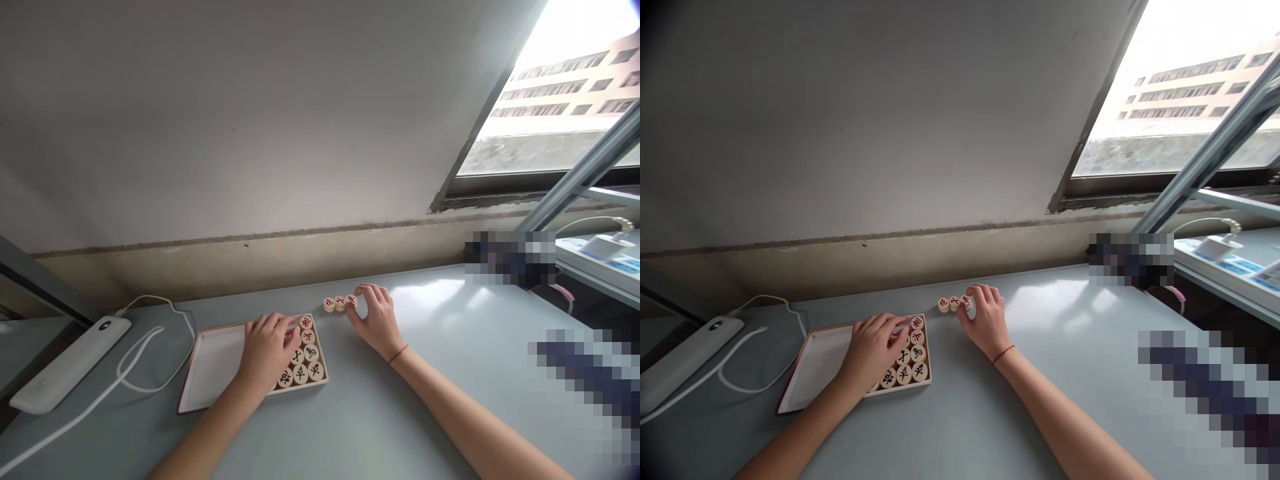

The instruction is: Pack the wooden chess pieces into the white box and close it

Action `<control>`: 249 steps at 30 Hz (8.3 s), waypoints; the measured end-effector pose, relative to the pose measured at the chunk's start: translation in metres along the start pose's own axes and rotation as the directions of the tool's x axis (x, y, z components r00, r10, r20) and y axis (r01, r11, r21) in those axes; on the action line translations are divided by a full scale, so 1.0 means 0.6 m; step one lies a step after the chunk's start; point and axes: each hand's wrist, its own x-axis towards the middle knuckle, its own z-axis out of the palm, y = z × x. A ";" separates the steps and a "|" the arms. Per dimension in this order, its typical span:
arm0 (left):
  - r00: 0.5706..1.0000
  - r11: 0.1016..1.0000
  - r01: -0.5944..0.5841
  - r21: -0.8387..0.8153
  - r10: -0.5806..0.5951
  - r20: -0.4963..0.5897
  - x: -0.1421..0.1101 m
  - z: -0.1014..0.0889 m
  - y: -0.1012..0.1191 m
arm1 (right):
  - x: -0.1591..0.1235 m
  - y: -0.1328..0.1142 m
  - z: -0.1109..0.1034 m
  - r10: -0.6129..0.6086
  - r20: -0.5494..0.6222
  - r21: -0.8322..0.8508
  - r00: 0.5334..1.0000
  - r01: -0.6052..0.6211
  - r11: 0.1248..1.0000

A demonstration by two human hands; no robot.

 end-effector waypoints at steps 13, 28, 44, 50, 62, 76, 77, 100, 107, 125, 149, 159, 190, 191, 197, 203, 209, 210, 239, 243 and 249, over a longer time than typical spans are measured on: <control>0.991 0.996 0.082 -0.038 -0.077 0.105 0.011 0.012 0.030 | -0.028 -0.082 0.013 -0.242 0.281 0.280 0.929 0.161 0.946; 0.964 0.673 0.259 -0.693 -0.223 0.144 0.004 -0.005 0.045 | -0.016 -0.083 -0.002 -0.425 -0.056 0.222 0.904 0.426 0.877; 0.981 0.728 0.141 -0.671 -0.193 -0.003 0.002 0.012 -0.004 | 0.016 0.045 -0.021 -0.026 0.045 -0.096 0.999 0.031 0.995; 0.975 0.903 -0.203 -0.378 0.151 -0.164 -0.014 0.005 0.021 | -0.019 -0.070 -0.031 -0.263 0.085 0.314 0.961 0.225 0.923; 0.973 0.980 -0.188 -0.066 0.177 -0.150 0.001 -0.019 0.000 | 0.015 0.003 -0.030 -0.075 -0.131 0.172 0.989 0.097 0.980; 0.895 0.962 0.269 0.039 -0.265 0.358 -0.004 -0.058 -0.062 | 0.011 0.064 -0.011 0.003 0.092 -0.059 0.996 0.002 0.998; 0.896 0.961 0.276 0.020 -0.264 0.358 -0.006 -0.055 -0.062 | 0.010 0.065 -0.011 0.012 0.088 -0.052 0.996 -0.007 0.999; 0.887 0.919 0.373 -0.125 -0.314 0.339 -0.013 -0.034 -0.070 | 0.007 0.062 -0.015 0.023 0.130 -0.032 0.991 -0.019 0.999; 0.891 0.919 0.374 -0.127 -0.317 0.326 -0.017 -0.031 -0.070 | 0.009 0.064 -0.020 -0.006 0.108 -0.022 0.994 0.008 1.000; 0.971 0.981 -0.159 -0.110 0.175 0.160 -0.029 -0.051 -0.082 | -0.042 -0.086 -0.013 -0.213 0.526 0.158 0.823 0.151 0.976; 0.954 0.631 0.289 -0.719 -0.128 0.271 -0.068 -0.053 0.035 | -0.053 -0.133 -0.033 -0.608 0.027 0.246 0.793 0.585 0.773; 0.943 0.521 0.249 -0.816 -0.324 0.081 -0.063 -0.034 0.008 | -0.037 -0.056 -0.001 -0.138 0.174 -0.045 0.975 0.148 0.988; 0.967 0.934 0.252 -0.254 -0.236 0.092 -0.049 -0.036 -0.063 | -0.051 -0.055 -0.010 -0.041 0.173 0.071 0.984 0.029 0.997; 0.955 0.918 0.292 -0.270 -0.266 0.130 -0.049 -0.033 -0.068 | -0.052 -0.052 -0.007 -0.044 0.187 0.051 0.981 0.035 0.998; 0.937 0.894 0.343 -0.288 -0.301 0.179 -0.052 -0.022 -0.070 | -0.054 -0.043 0.001 -0.031 0.213 0.011 0.977 0.029 1.000; 0.951 0.910 0.308 -0.278 -0.282 0.130 -0.052 -0.016 -0.074 | -0.051 -0.037 0.009 0.015 0.211 0.044 0.977 -0.025 0.999; 0.995 0.993 0.004 -0.116 -0.016 -0.101 -0.050 -0.019 -0.057 | -0.050 -0.069 -0.014 -0.046 0.132 -0.007 0.990 0.047 0.999; 0.996 0.996 -0.022 -0.086 0.015 -0.083 -0.050 -0.020 -0.051 | -0.052 -0.079 -0.020 -0.080 0.139 0.009 0.987 0.080 0.997; 0.939 0.529 0.340 -0.777 -0.226 0.257 -0.063 -0.047 0.033 | -0.053 -0.124 -0.048 -0.343 -0.027 0.176 0.939 0.343 0.923; 0.929 0.434 0.343 -0.833 -0.285 0.235 -0.060 -0.036 0.017 | -0.043 -0.073 -0.046 -0.043 -0.007 0.079 0.999 0.043 0.996; 0.952 0.514 0.258 -0.818 -0.279 0.125 -0.062 -0.024 0.008 | -0.052 -0.028 -0.028 0.083 0.179 -0.073 0.980 -0.071 0.995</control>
